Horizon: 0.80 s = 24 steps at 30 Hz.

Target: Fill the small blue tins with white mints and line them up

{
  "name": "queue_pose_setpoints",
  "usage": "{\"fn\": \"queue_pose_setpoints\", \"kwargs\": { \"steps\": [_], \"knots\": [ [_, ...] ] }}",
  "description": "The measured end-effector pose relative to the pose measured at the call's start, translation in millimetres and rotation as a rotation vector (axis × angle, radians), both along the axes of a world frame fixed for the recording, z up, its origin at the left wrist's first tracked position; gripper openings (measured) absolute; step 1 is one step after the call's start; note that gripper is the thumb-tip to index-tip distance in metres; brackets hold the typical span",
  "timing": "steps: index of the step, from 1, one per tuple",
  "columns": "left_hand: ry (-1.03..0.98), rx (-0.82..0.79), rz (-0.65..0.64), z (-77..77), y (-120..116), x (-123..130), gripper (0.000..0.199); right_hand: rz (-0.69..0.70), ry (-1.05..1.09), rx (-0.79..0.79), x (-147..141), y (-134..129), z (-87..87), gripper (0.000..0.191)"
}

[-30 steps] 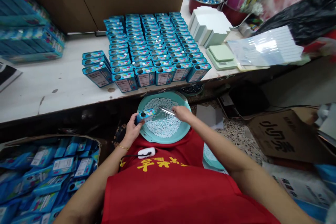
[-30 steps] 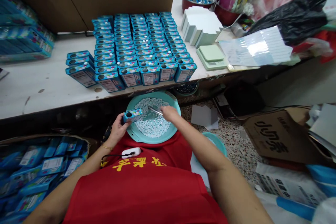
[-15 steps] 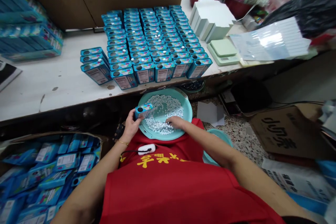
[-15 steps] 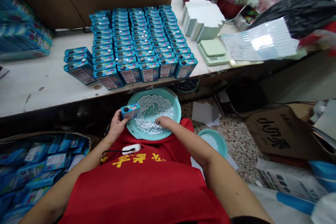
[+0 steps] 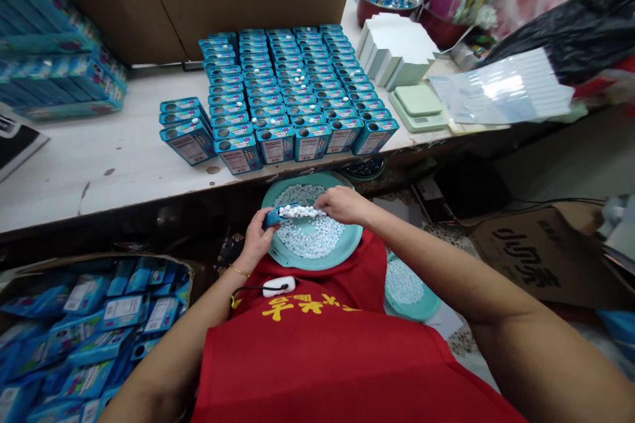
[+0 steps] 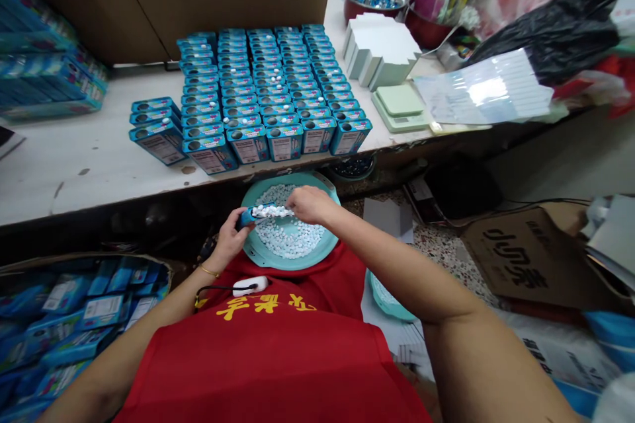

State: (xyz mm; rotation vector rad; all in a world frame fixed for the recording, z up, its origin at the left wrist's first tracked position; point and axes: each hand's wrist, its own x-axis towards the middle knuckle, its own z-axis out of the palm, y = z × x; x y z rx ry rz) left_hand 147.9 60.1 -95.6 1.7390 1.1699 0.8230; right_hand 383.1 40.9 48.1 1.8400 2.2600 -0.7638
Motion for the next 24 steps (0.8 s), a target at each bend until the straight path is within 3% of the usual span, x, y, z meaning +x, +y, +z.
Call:
{"fn": "queue_pose_setpoints", "kwargs": {
  "steps": [3, 6, 9, 11, 13, 16, 20, 24],
  "knots": [
    [-0.003, 0.037, -0.020, -3.9, 1, 4, 0.037, 0.012, -0.220, 0.011, -26, 4, 20.7, 0.025],
    [-0.014, 0.041, -0.015, -6.5, 0, 7, 0.038, 0.051, -0.262, 0.063, -44, 3, 35.2, 0.030],
    [-0.037, 0.014, 0.006, -5.6, 0, 5, 0.038, 0.061, -0.275, 0.080, -37, -1, 39.5, 0.032],
    [-0.060, -0.013, 0.024, -4.6, -1, -1, 0.038, 0.037, -0.280, 0.054, -18, -4, 29.9, 0.030],
    [-0.086, -0.041, 0.046, -5.0, -3, -8, 0.039, -0.010, -0.252, 0.024, 3, -7, 5.5, 0.029],
    [-0.115, -0.083, 0.074, -9.5, -6, -17, 0.040, -0.117, -0.205, -0.027, 18, -10, -53.9, 0.031],
    [-0.119, -0.097, 0.099, -18.0, -9, -20, 0.039, -0.154, -0.249, -0.092, -7, -21, -130.5, 0.036],
    [-0.158, -0.102, 0.104, -22.3, -9, -18, 0.041, -0.044, -0.169, -0.132, -33, -38, -166.6, 0.036]
  ]
}}
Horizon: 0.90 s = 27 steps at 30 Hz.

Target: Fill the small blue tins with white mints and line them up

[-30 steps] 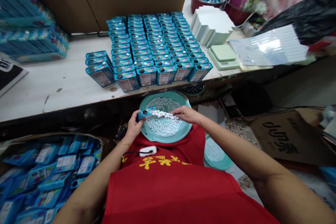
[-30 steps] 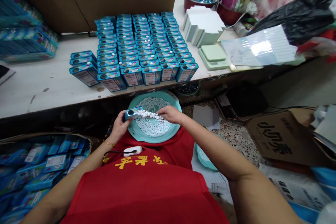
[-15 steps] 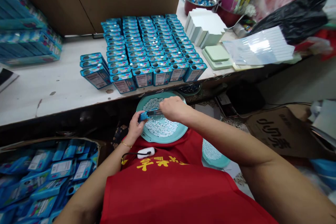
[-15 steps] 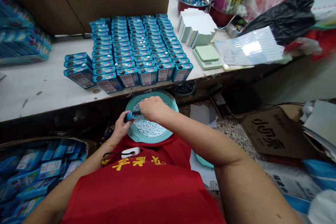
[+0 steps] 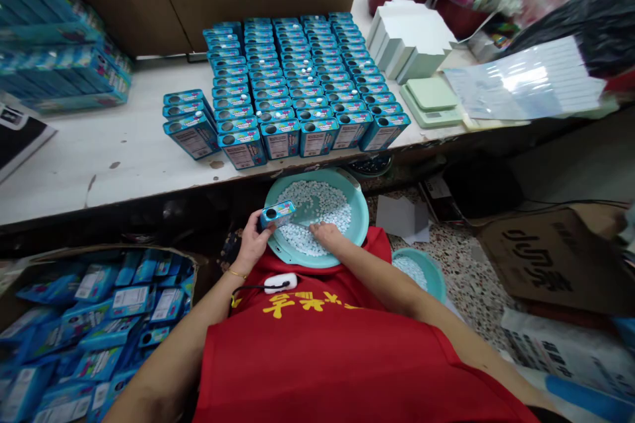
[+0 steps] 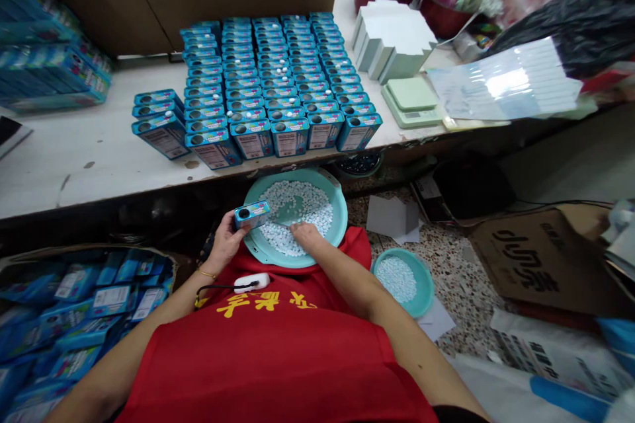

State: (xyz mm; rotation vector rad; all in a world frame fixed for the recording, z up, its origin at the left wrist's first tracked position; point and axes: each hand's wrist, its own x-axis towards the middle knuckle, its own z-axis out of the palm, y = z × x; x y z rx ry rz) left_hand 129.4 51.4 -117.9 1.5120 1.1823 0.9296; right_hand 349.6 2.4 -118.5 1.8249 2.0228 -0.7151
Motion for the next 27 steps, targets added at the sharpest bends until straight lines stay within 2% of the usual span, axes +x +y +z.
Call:
{"fn": "queue_pose_setpoints", "kwargs": {
  "steps": [3, 6, 8, 10, 13, 18, 21, 24, 27],
  "knots": [
    [-0.014, -0.007, 0.003, 0.8, 1, 2, 0.041, 0.053, 0.069, -0.058, 3, -5, -9.7, 0.033],
    [-0.034, -0.028, 0.018, 3.3, 2, 2, 0.042, 0.055, 0.126, -0.100, 19, -4, -12.3, 0.031],
    [-0.056, -0.045, 0.031, 4.7, 3, 1, 0.043, 0.047, 0.173, -0.099, 30, -3, -8.5, 0.032],
    [-0.070, -0.042, 0.037, 5.2, 4, -1, 0.044, 0.040, 0.218, -0.081, 40, -3, 2.5, 0.034],
    [-0.047, -0.007, 0.038, 5.6, 5, -4, 0.043, -0.008, 0.344, -0.043, 52, -1, 34.0, 0.036],
    [0.053, 0.027, 0.014, 10.6, 4, -1, 0.039, -0.071, 0.545, 0.008, 58, 11, 104.6, 0.032],
    [0.084, 0.037, -0.027, 15.1, 2, 5, 0.038, -0.009, 0.459, 0.042, 51, 22, 136.1, 0.029],
    [0.103, 0.069, -0.057, 18.0, 1, 11, 0.037, 0.089, 0.274, 0.084, 36, 32, 157.4, 0.028],
    [0.119, 0.121, -0.088, 18.5, 1, 15, 0.036, 0.108, 0.067, 0.051, 16, 40, 175.4, 0.027]
  ]
}}
